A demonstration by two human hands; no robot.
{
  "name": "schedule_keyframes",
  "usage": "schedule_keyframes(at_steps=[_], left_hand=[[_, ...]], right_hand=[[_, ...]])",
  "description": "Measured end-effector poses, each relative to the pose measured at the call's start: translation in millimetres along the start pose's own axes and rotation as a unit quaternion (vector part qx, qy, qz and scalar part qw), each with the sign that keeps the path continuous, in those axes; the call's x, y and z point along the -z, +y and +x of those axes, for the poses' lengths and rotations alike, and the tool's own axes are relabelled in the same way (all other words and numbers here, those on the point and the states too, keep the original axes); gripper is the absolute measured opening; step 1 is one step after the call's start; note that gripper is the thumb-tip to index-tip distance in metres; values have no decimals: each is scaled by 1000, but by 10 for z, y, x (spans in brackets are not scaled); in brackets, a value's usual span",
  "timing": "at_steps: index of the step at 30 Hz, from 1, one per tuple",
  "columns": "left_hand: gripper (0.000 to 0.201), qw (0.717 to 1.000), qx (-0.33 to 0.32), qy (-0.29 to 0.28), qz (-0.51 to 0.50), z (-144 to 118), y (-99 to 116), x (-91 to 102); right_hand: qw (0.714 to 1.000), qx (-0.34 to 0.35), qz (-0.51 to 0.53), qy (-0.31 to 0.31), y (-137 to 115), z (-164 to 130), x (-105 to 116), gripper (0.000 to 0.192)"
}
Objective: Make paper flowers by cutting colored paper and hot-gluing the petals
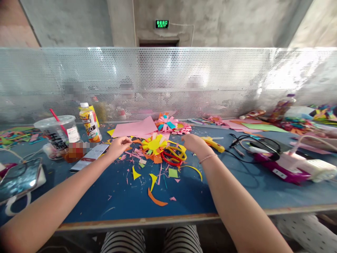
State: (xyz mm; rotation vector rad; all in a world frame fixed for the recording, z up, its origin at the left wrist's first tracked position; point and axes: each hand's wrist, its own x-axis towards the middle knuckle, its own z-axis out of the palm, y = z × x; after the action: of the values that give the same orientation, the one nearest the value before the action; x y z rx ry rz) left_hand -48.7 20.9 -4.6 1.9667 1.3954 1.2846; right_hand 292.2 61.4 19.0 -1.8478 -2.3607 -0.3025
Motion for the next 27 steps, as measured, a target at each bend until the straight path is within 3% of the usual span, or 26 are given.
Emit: schedule_keyframes(at_steps=[4, 12, 15, 19, 27], left_hand=[[10, 1000, 5, -5, 7, -6, 18, 1], [9, 1000, 9, -5, 22, -19, 78, 10], [9, 1000, 4, -8, 23, -21, 76, 9], [10, 1000, -7, -10, 24, -18, 56, 4], [9, 999, -7, -15, 34, -18, 55, 4]], right_hand=[[999, -21, -5, -24, 2, 2, 43, 40], [991, -15, 127, 28, -274, -41, 264, 26], [969, -35, 242, 27, -392, -55, 305, 26], [916, -45, 397, 33, -467, -69, 293, 29], [892, -13, 444, 83, -468, -82, 257, 12]])
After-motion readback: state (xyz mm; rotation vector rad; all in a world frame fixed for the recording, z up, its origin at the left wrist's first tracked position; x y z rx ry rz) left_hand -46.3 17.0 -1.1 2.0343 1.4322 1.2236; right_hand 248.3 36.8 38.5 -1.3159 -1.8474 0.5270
